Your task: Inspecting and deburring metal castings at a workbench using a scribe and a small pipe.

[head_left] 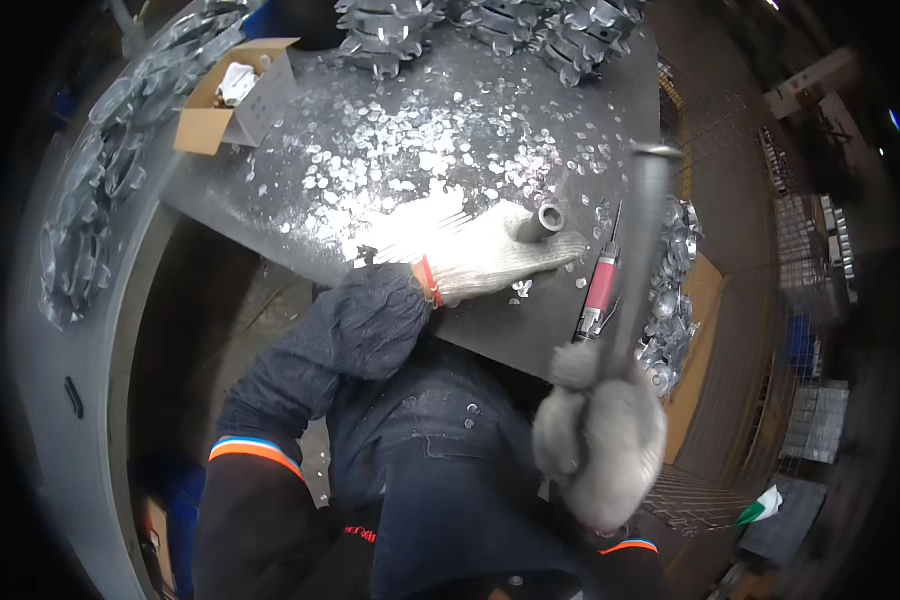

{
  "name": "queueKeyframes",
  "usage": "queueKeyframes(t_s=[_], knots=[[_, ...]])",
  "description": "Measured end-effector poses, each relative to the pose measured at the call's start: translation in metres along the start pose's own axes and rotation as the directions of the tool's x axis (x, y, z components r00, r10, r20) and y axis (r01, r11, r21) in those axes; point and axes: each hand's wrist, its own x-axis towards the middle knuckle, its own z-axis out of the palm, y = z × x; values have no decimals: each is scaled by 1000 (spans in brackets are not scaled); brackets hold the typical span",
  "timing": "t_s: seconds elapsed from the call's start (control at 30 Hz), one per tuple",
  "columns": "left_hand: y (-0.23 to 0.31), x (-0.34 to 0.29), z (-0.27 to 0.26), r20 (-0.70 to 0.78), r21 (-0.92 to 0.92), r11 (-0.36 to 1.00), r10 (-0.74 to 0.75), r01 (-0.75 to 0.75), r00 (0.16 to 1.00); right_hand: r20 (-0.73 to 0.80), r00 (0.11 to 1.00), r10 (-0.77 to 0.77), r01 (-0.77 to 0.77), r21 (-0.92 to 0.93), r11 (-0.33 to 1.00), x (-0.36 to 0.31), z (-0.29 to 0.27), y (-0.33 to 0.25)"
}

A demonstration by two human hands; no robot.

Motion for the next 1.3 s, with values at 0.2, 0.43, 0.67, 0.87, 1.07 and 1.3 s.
queueKeyframes(t_s=[0.2,0.43,0.67,0.87,1.07,1.3], knots=[[49,-10,-8,-15,209,959,-195,193,981,-129,980,148,-155,-41,987,16,-2,-17],[17,-3,-3,19,135,991,-18,15,1000,-39,932,359,-357,58,932,19,-5,3],[9,-1,-23,-29,7,996,94,-94,995,-100,992,-72,96,259,961,0,-30,12],[25,-14,-66,132,182,969,147,-169,980,-16,995,94,-90,144,985,-11,-59,45],[13,-31,-47,-44,-84,990,110,-114,993,88,778,622,-618,285,733,-35,-50,94],[5,-17,-49,-142,-32,974,218,-225,965,183,773,608,-623,38,781,-32,-55,106]])
